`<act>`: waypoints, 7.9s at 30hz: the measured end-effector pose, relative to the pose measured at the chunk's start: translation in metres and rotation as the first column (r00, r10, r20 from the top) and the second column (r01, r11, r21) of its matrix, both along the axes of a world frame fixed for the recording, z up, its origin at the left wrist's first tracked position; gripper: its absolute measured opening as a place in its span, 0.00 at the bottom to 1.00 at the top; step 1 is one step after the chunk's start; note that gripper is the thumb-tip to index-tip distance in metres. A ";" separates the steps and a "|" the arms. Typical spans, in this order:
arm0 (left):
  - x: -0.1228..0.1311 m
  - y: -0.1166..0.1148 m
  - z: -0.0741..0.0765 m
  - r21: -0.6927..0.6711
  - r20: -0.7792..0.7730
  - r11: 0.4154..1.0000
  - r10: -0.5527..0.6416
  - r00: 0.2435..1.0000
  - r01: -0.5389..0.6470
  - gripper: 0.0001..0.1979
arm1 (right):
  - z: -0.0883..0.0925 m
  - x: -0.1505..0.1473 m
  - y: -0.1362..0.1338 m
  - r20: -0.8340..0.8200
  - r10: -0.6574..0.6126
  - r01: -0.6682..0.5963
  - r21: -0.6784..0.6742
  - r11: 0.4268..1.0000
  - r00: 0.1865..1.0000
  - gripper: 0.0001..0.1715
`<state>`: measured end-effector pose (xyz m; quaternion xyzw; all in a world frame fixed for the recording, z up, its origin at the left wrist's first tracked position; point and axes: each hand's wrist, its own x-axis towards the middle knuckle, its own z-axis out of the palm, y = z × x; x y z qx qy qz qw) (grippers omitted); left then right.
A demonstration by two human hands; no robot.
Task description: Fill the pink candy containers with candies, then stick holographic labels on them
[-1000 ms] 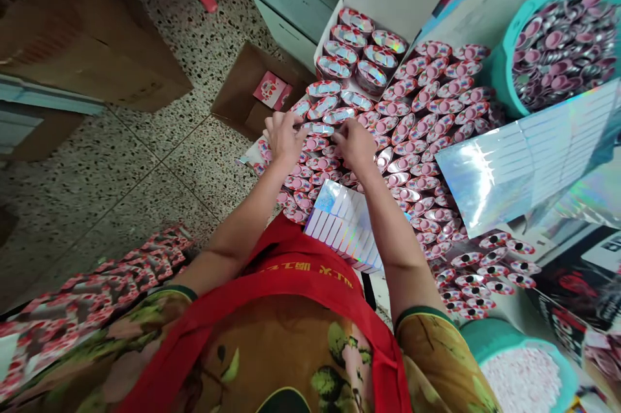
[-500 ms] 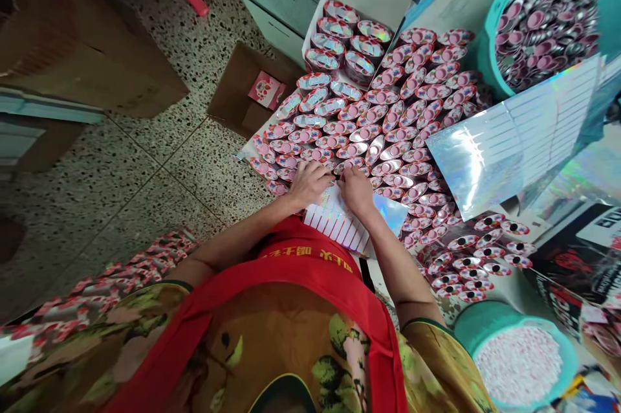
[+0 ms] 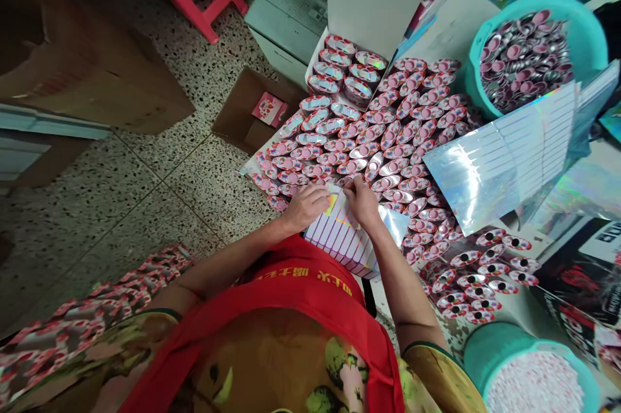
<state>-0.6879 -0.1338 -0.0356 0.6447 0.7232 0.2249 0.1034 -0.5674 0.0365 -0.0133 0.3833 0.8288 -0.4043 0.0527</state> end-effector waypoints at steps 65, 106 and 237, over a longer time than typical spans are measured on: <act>-0.014 0.046 -0.015 -0.036 0.005 0.999 -0.010 1.000 0.010 0.14 | -0.016 0.005 0.013 -0.276 -0.162 0.096 -0.239 0.966 0.947 0.15; -0.023 0.027 0.016 0.082 0.486 0.995 0.014 0.874 -0.062 0.09 | -0.024 0.006 0.018 -0.212 -0.065 0.052 -0.066 0.996 0.975 0.08; 0.055 0.071 0.036 -0.221 0.920 0.927 0.301 0.252 -0.303 0.05 | 0.015 0.130 0.055 0.197 -0.349 0.179 0.578 0.796 0.916 0.18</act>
